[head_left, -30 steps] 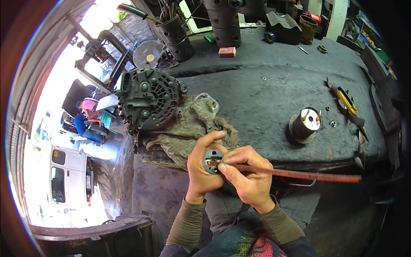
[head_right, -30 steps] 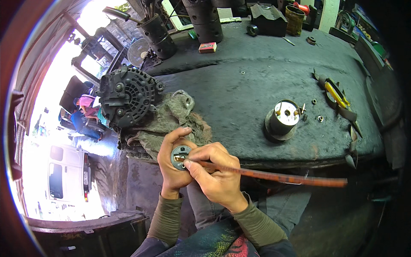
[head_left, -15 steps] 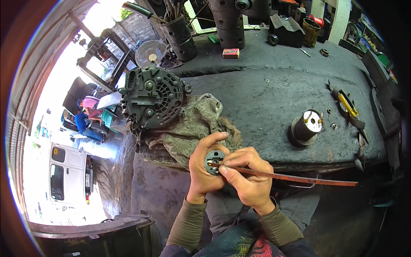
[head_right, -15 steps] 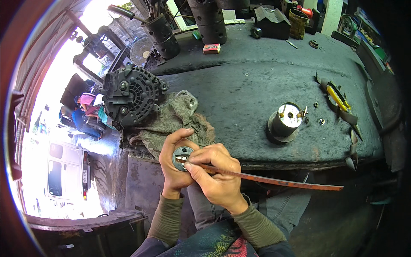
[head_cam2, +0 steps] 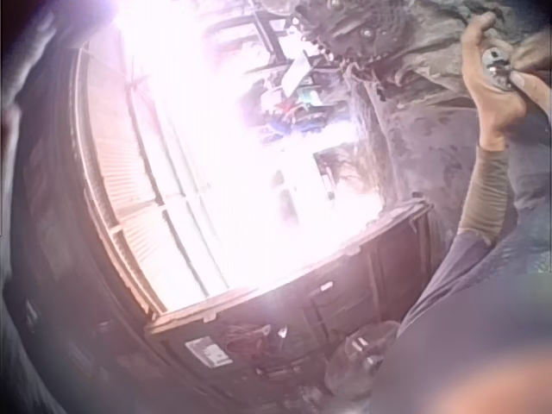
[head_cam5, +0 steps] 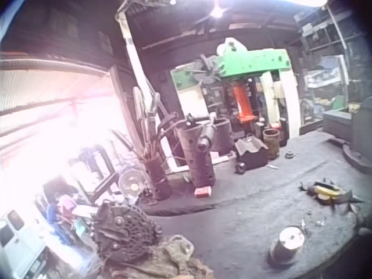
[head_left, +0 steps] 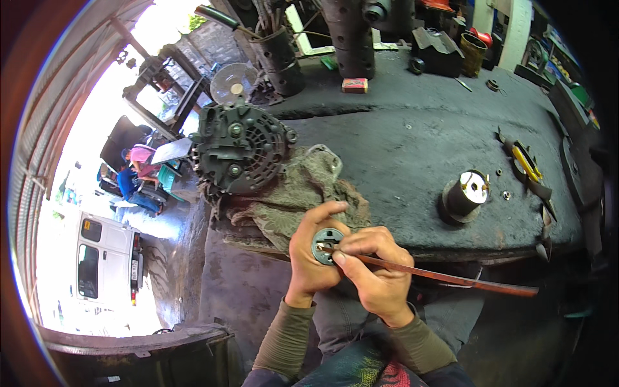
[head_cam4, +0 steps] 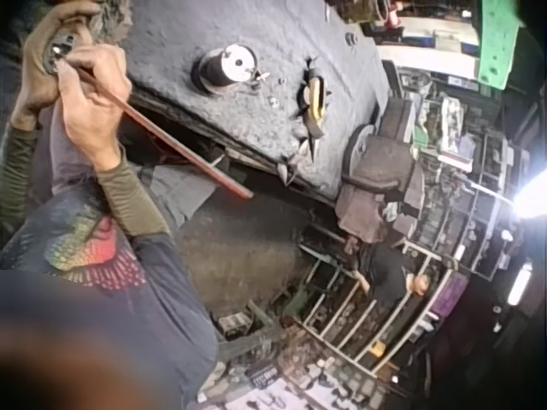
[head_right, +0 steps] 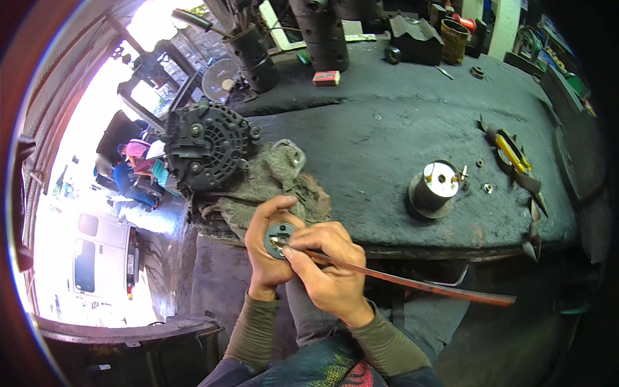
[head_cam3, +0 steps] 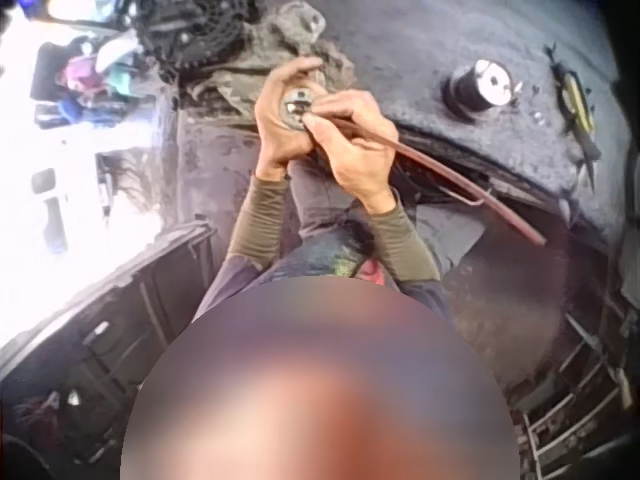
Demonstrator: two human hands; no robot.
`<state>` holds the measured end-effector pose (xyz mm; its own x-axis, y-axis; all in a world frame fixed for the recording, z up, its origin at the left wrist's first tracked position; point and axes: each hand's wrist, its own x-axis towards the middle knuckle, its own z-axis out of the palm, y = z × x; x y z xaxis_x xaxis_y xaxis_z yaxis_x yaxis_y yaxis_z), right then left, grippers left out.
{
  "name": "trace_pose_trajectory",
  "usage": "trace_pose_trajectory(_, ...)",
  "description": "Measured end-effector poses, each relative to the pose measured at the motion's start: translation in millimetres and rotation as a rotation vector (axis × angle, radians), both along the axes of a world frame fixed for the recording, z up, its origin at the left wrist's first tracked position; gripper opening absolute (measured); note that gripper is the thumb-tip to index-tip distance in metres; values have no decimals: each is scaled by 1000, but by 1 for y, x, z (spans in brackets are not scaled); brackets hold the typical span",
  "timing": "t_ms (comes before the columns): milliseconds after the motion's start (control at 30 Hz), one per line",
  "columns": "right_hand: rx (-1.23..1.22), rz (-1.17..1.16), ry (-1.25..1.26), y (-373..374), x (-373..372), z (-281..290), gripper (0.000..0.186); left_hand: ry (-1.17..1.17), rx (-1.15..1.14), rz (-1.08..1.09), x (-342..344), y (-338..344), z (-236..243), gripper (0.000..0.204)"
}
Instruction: The person uses a sanding strip to clean the interior of a small cylindrical electrical component, then places it on the workbench. They walk to another area, pick up a small metal part, and place it on a different workbench.
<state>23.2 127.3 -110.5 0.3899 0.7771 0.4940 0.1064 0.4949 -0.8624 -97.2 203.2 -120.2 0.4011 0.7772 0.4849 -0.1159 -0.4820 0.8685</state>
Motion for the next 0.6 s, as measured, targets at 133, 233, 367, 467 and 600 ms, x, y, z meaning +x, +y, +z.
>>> trace_pose_trajectory(133,-173,78,373,-1,-2,1,11,64,-32,-11,0,0,2,71)
trace_pose_trajectory(233,-103,14,145,-1,-2,1,11,45,-34,-14,0,0,3,66)
trace_pose_trajectory(367,-73,54,156,-1,0,3,10,49,-32,-2,-1,-2,2,66)
trace_pose_trajectory(467,-111,25,188,-2,1,2,11,70,-104,42,2,-2,1,69)
trace_pose_trajectory(600,10,77,-45,-5,2,-1,9,16,-17,-18,-2,-7,2,68)
